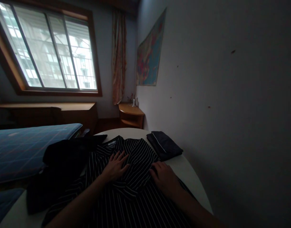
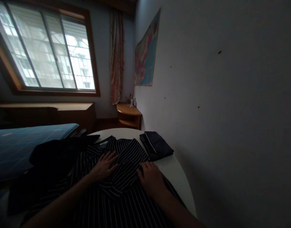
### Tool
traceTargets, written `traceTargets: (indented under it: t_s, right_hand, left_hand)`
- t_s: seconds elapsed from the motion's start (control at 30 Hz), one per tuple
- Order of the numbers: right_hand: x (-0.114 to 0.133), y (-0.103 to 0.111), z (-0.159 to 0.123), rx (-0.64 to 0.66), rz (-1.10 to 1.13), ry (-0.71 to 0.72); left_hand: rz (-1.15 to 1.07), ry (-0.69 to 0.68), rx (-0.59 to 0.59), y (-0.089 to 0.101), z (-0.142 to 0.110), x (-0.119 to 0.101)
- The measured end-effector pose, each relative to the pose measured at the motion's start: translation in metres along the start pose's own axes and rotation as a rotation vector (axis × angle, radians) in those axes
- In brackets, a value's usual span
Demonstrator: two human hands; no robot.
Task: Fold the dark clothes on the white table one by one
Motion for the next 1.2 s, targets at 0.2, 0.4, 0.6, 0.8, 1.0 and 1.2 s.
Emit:
traceTargets:
  t_s: [0.2, 0.4, 0.6, 0.8, 1.0, 1.2]
  right_hand:
    - [0.027, -0.038, 0.069, 0.048, 0.048, 0.121]
    - [-0.007, -0.076, 0.109, 0.137, 0.018, -0.163]
    - [-0.024, -0.060, 0.118, -0.081, 0.011, -0.119]
    - [-0.023, -0.043, 0.117, -0.191, -0.147, -0.269]
    - [-0.015, -0.033, 0.110, -0.128, -0.266, -0.354]
    - [-0.019, -0.015, 0.114, 0.000, -0.074, -0.387]
  left_hand:
    - [-0.014, -0.008, 0.039, 0.003, 0.000, -0.001]
    - [0.014, 0.087, 0.023, 0.005, 0.002, -0.003]
    - [0.041, 0.105, -0.003, 0.003, 0.004, -0.002]
    - [0.008, 0.059, -0.050, -0.003, 0.002, 0.002]
    - [-0.017, -0.017, -0.060, -0.004, 0.001, 0.003]
    - [-0.035, -0.065, -0.095, -0.004, 0.001, 0.003]
Point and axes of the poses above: each hand's wrist, its own z-axis towards the middle knuckle, its own y-axis out of the back of the hand, x = y × z, the point moved 3 cm from there along z, towards the middle knuckle, and after that the axes turned 9 degrees about z, right-handed, at the moved point
